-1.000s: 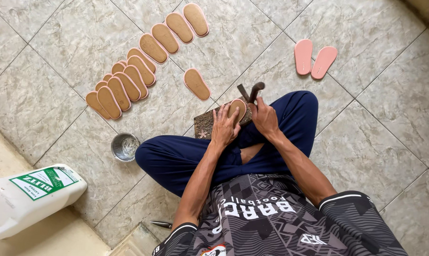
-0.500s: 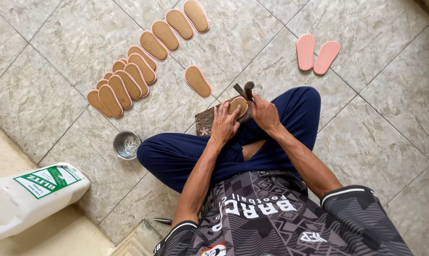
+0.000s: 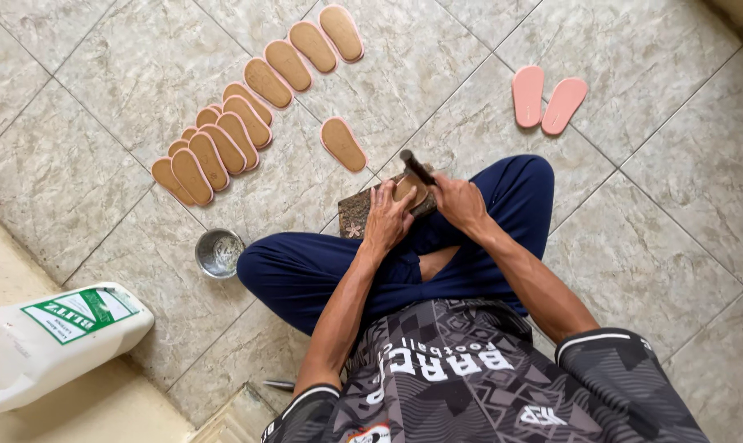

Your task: The person sits on the floor and uses a hammer and a cutting tool to trim the edges of pink flip-flop soles. They place each sole on a small wooden block, position the tool, and strike it with the hammer to cut the material, repeating the process for multiple soles.

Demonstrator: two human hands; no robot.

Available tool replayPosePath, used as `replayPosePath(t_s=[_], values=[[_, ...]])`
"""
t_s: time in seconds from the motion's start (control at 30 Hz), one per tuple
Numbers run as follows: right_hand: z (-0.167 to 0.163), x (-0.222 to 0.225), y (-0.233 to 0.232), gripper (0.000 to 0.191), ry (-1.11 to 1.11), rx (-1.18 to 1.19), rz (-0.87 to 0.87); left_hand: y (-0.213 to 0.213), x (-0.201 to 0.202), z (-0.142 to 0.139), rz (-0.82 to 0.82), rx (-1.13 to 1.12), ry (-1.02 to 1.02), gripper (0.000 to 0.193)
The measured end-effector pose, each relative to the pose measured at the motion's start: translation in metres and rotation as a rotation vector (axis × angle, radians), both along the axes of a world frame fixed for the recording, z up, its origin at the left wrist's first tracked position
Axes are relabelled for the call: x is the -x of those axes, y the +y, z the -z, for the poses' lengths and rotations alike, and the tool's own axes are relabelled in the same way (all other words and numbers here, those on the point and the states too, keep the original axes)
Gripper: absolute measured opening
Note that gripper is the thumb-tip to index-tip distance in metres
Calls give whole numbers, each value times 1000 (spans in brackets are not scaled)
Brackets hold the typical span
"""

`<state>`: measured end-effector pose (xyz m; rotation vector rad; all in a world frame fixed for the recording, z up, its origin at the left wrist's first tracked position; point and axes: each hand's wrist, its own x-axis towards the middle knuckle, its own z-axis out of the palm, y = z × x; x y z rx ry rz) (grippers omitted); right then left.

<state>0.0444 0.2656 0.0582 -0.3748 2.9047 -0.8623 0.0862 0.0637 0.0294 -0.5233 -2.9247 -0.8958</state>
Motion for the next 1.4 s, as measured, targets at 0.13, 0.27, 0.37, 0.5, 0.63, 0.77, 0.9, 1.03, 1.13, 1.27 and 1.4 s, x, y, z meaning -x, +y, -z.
replayPosePath(t_s=[0.13, 0.27, 0.37, 0.5, 0.63, 0.77, 0.9, 1.03, 1.13, 1.27, 1.4], values=[[-8, -5, -2, 28, 108, 119, 31, 1, -2, 1, -14, 0, 39, 57], [-13, -3, -3, 27, 42, 54, -18, 0, -5, 0, -46, 44, 140, 52], [-17, -2, -7, 30, 22, 45, -8, -2, -14, -3, -156, 33, 180, 49], [-22, -14, -14, 29, 128, 140, 5, -4, -27, -8, -303, 27, 97, 66], [-15, -17, -15, 35, -7, 31, -128, -7, -27, -9, -354, 22, 128, 79], [7, -8, -7, 22, -29, 192, 26, -10, -23, -5, -318, 89, 142, 74], [19, -14, 14, 30, -255, 642, 382, -13, -21, -4, -238, 153, 206, 70], [3, -26, 27, 29, -351, 974, 500, -14, -22, -13, -255, -97, -166, 49], [-25, -34, 28, 24, -380, 1132, 472, -11, -33, -30, -309, -747, -372, 34], [-67, -43, 13, 27, -392, 1215, 368, -1, -50, -69, -241, -1092, -545, 28], [-103, -54, -5, 39, -299, 1187, 308, 11, -54, -118, -160, -1221, -448, 29]])
